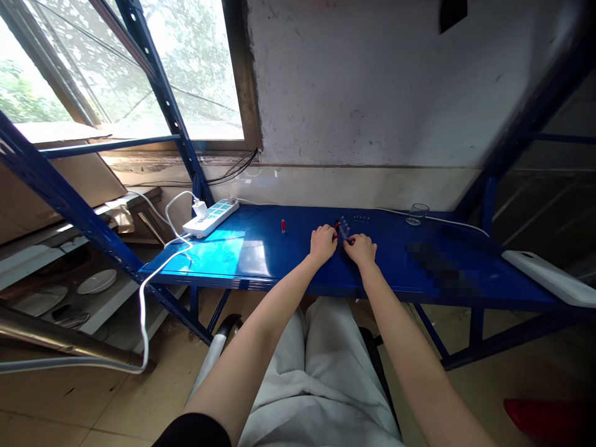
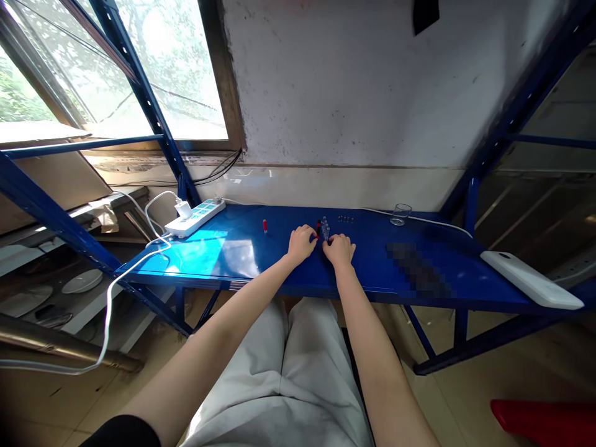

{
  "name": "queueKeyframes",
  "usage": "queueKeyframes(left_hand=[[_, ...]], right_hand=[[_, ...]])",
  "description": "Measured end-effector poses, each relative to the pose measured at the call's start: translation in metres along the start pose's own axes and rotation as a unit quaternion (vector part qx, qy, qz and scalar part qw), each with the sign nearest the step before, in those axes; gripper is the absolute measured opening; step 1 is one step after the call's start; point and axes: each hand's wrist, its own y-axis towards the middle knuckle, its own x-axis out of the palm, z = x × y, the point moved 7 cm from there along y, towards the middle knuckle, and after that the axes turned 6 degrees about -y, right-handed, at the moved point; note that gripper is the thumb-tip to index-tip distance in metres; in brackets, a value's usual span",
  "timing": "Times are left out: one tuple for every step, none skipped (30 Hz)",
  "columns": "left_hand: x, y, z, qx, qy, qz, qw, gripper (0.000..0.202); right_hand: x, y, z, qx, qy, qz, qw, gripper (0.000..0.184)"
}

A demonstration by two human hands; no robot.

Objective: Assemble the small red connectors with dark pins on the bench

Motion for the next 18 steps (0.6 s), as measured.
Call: queueKeyframes(left_hand=[[0.001,0.0,-0.002,-0.01,-0.011,0.004,1.0,0.011],[0.001,0.001,-0.003,-0.018,-0.02,0.008,1.0,0.01],[0.001,0.0,-0.005,-0.022,-0.028,0.012,0.999,0.01],[0.0,0.0,-0.007,-0.023,-0.036,0.017,0.999,0.01],[-0.002,0.0,-0.009,-0.021,-0.042,0.02,0.999,0.01],[-0.005,-0.001,-0.011,-0.015,-0.048,0.021,0.998,0.01],[-0.008,-0.002,-0.013,-0.007,-0.054,0.019,0.998,0.01],[-0.012,-0.002,-0.016,0.004,-0.059,0.013,0.998,0.009],[-0.016,-0.003,-0.019,0.014,-0.065,0.007,0.998,0.008],[-0.021,-0.005,-0.022,0.019,-0.072,0.004,0.997,0.008],[-0.027,-0.006,-0.026,0.019,-0.08,0.004,0.997,0.008],[-0.034,-0.008,-0.031,0.015,-0.09,0.011,0.996,0.007],[-0.039,-0.011,-0.036,0.009,-0.102,0.018,0.995,0.007],[-0.045,-0.013,-0.042,-0.003,-0.117,0.026,0.993,0.007],[-0.049,-0.016,-0.047,-0.015,-0.131,0.033,0.991,0.006],[-0.053,-0.02,-0.052,-0.03,-0.146,0.042,0.988,0.006],[-0.055,-0.023,-0.056,-0.045,-0.161,0.052,0.985,0.006],[-0.058,-0.027,-0.06,-0.059,-0.176,0.062,0.981,0.006]], right_hand=[[0.0,0.0,-0.001,-0.003,-0.002,0.001,1.0,0.03],[0.0,0.0,-0.001,-0.006,-0.004,0.003,1.0,0.03],[0.0,0.001,-0.002,-0.009,-0.006,0.006,1.0,0.029],[0.0,0.001,-0.003,-0.013,-0.008,0.009,1.0,0.029],[0.0,0.001,-0.004,-0.016,-0.01,0.011,1.0,0.029],[0.0,0.001,-0.005,-0.018,-0.012,0.013,1.0,0.028],[0.001,0.001,-0.005,-0.018,-0.014,0.012,1.0,0.028],[0.001,0.002,-0.006,-0.019,-0.017,0.011,1.0,0.028],[0.001,0.002,-0.006,-0.018,-0.019,0.008,1.0,0.028],[0.001,0.003,-0.006,-0.017,-0.022,0.006,1.0,0.028],[0.002,0.003,-0.006,-0.017,-0.025,0.003,1.0,0.027],[0.002,0.003,-0.007,-0.018,-0.028,0.002,0.999,0.027],[0.002,0.004,-0.007,-0.02,-0.03,0.001,0.999,0.027],[0.001,0.004,-0.007,-0.022,-0.032,0.002,0.999,0.027],[0.001,0.004,-0.008,-0.024,-0.034,0.002,0.999,0.027],[0.001,0.004,-0.008,-0.026,-0.035,0.004,0.999,0.026],[0.001,0.004,-0.008,-0.028,-0.036,0.005,0.999,0.026],[0.001,0.004,-0.008,-0.028,-0.037,0.006,0.999,0.026]])
